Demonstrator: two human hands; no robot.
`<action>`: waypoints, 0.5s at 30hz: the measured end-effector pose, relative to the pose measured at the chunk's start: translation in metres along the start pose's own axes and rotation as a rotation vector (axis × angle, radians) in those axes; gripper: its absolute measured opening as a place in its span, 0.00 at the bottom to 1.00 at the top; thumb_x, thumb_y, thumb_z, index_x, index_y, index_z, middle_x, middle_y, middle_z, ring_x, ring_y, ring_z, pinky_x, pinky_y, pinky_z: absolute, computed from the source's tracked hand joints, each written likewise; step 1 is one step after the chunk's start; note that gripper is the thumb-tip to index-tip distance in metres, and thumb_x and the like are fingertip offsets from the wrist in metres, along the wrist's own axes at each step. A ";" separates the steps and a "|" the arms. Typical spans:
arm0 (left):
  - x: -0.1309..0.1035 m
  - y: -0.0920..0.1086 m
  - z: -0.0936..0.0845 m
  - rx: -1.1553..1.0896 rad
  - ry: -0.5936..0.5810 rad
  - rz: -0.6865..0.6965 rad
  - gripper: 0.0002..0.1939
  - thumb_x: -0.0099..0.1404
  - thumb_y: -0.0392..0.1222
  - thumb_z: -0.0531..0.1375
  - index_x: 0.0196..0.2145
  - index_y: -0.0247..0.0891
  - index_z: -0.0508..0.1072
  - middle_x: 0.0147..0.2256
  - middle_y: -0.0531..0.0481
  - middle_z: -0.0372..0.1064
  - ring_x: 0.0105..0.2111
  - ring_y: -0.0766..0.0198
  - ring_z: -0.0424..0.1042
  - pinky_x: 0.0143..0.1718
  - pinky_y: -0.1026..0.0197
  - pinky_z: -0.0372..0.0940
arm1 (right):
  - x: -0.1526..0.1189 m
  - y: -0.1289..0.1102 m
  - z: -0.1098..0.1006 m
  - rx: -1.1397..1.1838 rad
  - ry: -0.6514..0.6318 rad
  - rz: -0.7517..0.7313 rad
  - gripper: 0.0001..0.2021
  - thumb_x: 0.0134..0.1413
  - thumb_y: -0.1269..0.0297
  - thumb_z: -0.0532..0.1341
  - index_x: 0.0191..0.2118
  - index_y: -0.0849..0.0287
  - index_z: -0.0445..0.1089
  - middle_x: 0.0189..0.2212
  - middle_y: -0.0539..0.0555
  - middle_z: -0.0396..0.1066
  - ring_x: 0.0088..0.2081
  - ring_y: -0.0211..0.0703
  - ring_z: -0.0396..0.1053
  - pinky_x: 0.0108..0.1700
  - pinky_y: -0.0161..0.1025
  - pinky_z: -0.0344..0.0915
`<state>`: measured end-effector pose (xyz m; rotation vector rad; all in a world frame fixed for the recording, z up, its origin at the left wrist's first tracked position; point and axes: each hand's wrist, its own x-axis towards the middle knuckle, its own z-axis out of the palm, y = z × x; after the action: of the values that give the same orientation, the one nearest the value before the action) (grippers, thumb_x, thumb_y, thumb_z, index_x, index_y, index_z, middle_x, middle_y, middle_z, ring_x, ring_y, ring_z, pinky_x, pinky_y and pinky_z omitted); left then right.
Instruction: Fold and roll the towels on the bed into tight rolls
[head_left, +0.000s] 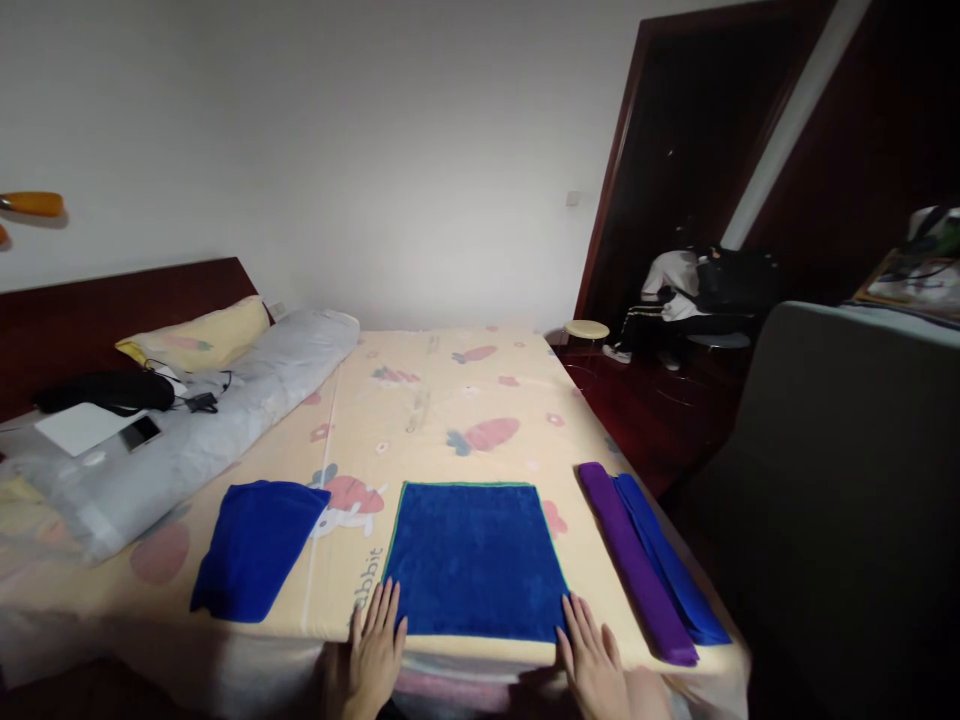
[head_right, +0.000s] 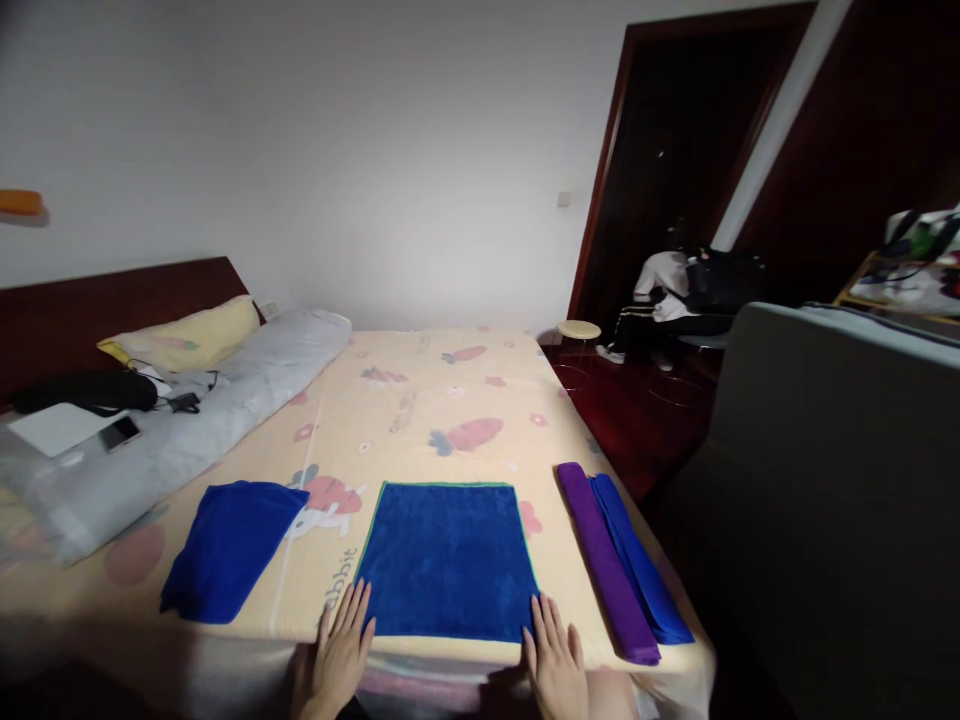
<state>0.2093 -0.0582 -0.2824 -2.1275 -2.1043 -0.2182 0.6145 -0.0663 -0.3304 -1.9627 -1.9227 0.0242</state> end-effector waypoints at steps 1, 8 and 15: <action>0.001 0.001 -0.001 0.011 0.013 -0.025 0.28 0.68 0.43 0.44 0.65 0.48 0.51 0.65 0.51 0.52 0.65 0.54 0.52 0.66 0.38 0.43 | 0.001 -0.002 0.000 -0.007 0.013 0.017 0.32 0.61 0.45 0.43 0.64 0.57 0.57 0.65 0.57 0.54 0.66 0.56 0.51 0.64 0.62 0.50; 0.043 0.106 0.002 -0.111 0.007 0.191 0.30 0.69 0.37 0.42 0.67 0.43 0.38 0.67 0.49 0.48 0.66 0.57 0.50 0.64 0.46 0.50 | 0.052 -0.125 -0.002 0.146 -0.153 -0.221 0.27 0.63 0.63 0.43 0.67 0.54 0.49 0.67 0.53 0.49 0.67 0.47 0.48 0.65 0.52 0.51; 0.053 0.060 0.003 -0.104 -0.122 0.124 0.26 0.71 0.46 0.41 0.66 0.49 0.45 0.67 0.51 0.48 0.66 0.57 0.51 0.63 0.45 0.53 | 0.064 -0.099 -0.005 0.143 -0.249 -0.166 0.28 0.63 0.50 0.44 0.67 0.50 0.48 0.67 0.53 0.46 0.68 0.50 0.46 0.66 0.56 0.49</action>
<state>0.2703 -0.0068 -0.2748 -2.3788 -2.0573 -0.1934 0.5246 -0.0080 -0.2806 -1.7707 -2.1678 0.3661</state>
